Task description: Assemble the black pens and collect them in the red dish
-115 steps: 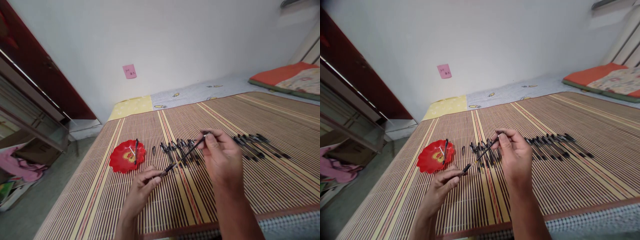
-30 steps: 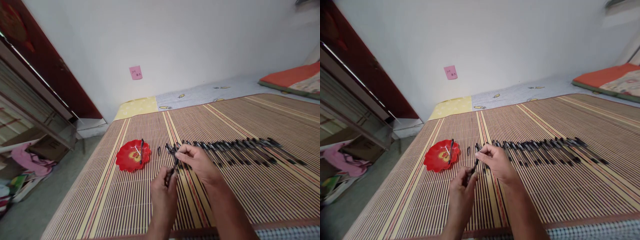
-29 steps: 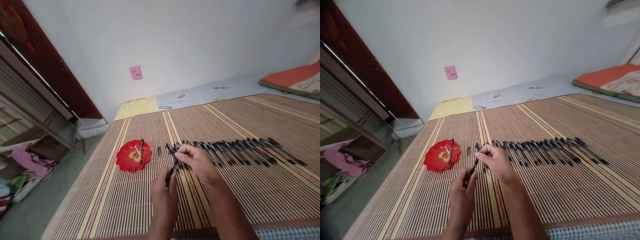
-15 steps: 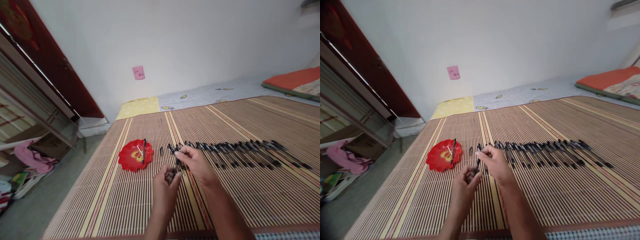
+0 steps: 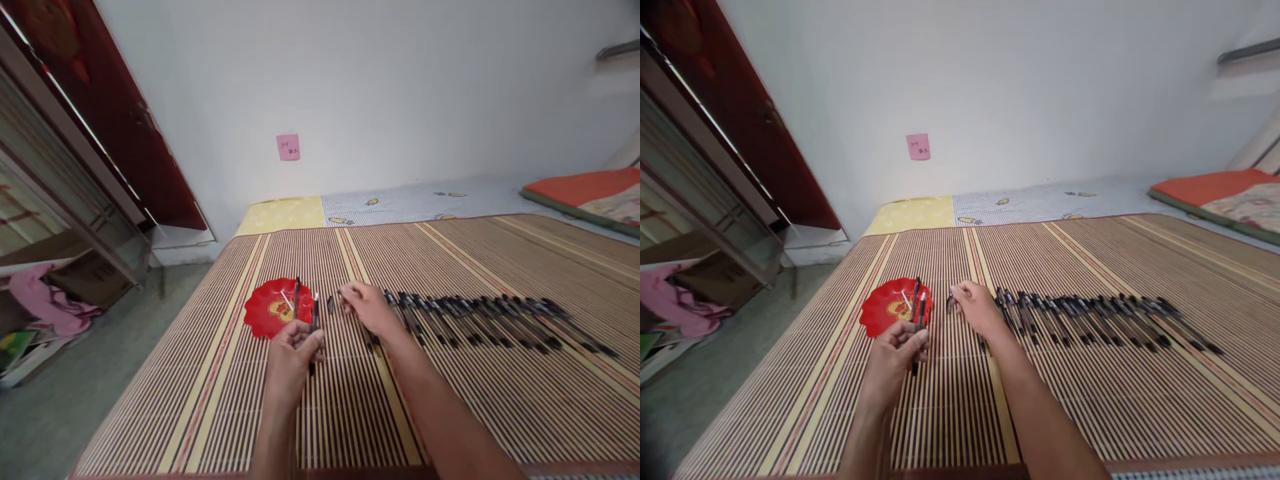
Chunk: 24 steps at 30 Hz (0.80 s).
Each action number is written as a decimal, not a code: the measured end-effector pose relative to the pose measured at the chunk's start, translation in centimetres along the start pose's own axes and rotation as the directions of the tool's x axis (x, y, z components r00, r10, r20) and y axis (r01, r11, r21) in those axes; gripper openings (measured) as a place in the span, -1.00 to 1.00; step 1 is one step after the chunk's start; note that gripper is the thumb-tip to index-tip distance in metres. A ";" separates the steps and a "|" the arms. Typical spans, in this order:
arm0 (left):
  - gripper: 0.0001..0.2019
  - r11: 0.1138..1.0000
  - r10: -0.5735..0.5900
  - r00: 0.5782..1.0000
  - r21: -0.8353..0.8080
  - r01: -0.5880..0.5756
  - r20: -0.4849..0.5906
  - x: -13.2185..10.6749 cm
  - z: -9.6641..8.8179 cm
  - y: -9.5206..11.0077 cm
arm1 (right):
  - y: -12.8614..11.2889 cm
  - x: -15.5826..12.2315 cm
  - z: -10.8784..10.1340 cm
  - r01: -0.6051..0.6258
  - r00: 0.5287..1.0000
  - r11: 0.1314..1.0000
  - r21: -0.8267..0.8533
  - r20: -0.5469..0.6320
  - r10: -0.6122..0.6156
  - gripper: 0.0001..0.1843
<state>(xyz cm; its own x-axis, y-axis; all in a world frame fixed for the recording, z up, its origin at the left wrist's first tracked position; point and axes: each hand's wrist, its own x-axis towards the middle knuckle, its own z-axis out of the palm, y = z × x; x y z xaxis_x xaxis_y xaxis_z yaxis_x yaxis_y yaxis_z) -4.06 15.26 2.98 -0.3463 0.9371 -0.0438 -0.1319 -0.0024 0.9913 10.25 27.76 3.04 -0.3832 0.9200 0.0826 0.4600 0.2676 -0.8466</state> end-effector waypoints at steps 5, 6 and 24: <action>-0.71 0.996 -0.012 0.998 -0.086 0.007 -0.065 0.5 -2.2 0.2 | -0.4 4.3 3.5 -0.140 0.990 0.882 -0.450 -0.051 0.131 -0.84; -0.70 0.996 -0.015 0.998 -0.091 0.010 -0.057 0.5 -2.3 0.1 | -0.4 4.6 4.3 -0.143 0.989 0.873 -0.467 -0.038 0.142 -0.85; -0.73 0.996 -0.087 0.959 0.057 0.074 0.269 -0.4 1.0 -0.2 | 0.7 -4.7 -2.3 0.060 0.976 0.580 0.812 -0.170 0.138 -0.64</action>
<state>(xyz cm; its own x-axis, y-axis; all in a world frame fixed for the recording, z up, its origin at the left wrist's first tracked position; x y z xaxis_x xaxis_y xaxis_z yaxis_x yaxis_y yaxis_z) -2.94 15.28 2.93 -0.0706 0.9930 -0.0949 -0.1040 0.0873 0.9907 14.23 24.27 3.33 -0.1741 0.9833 0.0532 -0.4066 -0.0226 -0.9133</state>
